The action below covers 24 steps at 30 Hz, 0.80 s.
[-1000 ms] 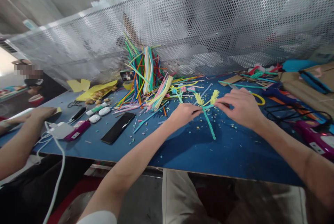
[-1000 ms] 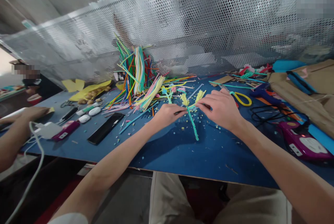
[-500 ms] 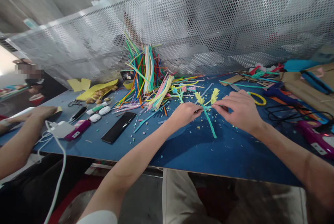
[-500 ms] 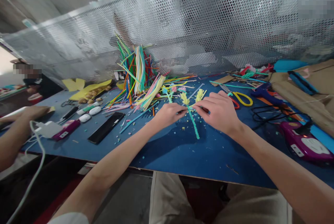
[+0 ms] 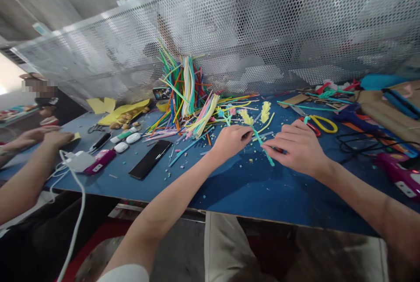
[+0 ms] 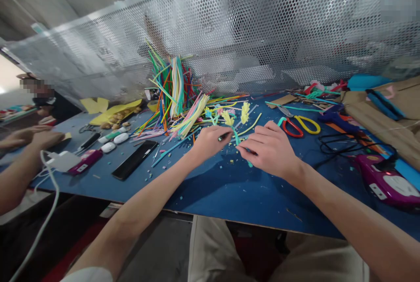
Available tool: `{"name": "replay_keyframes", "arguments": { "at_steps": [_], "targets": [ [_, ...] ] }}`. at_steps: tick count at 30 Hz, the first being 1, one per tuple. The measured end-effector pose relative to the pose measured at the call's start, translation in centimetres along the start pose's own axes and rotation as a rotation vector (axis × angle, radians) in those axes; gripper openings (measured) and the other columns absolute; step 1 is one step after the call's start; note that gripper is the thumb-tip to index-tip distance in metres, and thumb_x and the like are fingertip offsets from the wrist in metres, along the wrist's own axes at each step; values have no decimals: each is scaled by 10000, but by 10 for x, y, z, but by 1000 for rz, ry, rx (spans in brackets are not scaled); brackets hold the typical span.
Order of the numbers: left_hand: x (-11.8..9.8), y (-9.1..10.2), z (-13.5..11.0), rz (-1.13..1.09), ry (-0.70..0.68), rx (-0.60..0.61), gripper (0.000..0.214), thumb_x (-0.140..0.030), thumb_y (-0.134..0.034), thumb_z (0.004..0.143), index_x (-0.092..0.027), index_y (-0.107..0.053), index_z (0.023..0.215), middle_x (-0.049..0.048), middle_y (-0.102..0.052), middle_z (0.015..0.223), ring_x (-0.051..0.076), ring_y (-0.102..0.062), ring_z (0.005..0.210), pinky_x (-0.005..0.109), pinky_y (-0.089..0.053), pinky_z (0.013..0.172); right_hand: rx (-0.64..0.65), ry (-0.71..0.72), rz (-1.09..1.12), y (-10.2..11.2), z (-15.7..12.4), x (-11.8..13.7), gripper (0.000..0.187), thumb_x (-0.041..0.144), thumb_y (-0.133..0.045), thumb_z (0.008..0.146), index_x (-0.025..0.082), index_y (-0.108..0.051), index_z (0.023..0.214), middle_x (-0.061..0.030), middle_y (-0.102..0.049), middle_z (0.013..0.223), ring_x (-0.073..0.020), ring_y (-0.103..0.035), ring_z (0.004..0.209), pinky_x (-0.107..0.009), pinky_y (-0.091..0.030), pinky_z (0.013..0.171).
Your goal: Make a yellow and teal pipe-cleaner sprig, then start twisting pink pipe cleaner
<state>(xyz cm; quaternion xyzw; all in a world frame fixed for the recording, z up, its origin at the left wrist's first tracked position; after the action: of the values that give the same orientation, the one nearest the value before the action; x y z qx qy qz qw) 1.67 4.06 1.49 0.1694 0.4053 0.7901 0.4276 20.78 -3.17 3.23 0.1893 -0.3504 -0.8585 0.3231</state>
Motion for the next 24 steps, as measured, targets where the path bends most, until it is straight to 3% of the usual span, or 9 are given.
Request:
{"name": "replay_keyframes", "arguments": {
  "at_steps": [9, 14, 19, 24],
  "targets": [
    [5, 9, 2, -184, 252, -99, 194, -241, -534, 907, -165, -708, 866, 17, -711, 730, 91, -616, 612, 193, -469, 658, -57, 40, -221, 3, 1, 13, 176, 281, -562, 921, 239, -731, 947, 8, -677, 643, -156, -543, 674, -342, -315, 693],
    [8, 11, 2, -514, 465, -175, 238, -321, -552, 903, -148, -701, 836, 35, -716, 753, 99, -625, 591, 205, -516, 627, -127, -93, -241, 3, -4, 16, 183, 282, -574, 915, 250, -736, 993, 24, -682, 608, -121, -564, 580, -315, -311, 643],
    [10, 5, 0, -962, 681, -248, 306, -414, -676, 820, -115, -705, 878, 64, -716, 774, 103, -605, 560, 247, -561, 583, -187, -226, -194, -2, -7, 6, 187, 329, -595, 900, 288, -765, 966, 22, -680, 565, -110, -561, 523, -296, -321, 600],
    [6, 2, -1, -1318, 820, -296, 349, -399, -789, 714, -110, -696, 886, 55, -708, 791, 93, -610, 584, 262, -584, 615, -129, -459, -29, -8, -7, -5, 233, 427, -576, 902, 312, -771, 953, 23, -727, 641, -138, -602, 530, -292, -327, 536]
  ]
}}
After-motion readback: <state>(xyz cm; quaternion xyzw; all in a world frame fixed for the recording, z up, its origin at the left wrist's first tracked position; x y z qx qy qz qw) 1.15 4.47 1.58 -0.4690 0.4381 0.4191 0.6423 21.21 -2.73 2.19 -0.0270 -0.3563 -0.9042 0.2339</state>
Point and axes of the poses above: each hand's wrist, its own z-axis towards the middle knuckle, its own y-axis out of the back of the hand, x = y × z, the point moved 3 cm from there along z, towards the middle knuckle
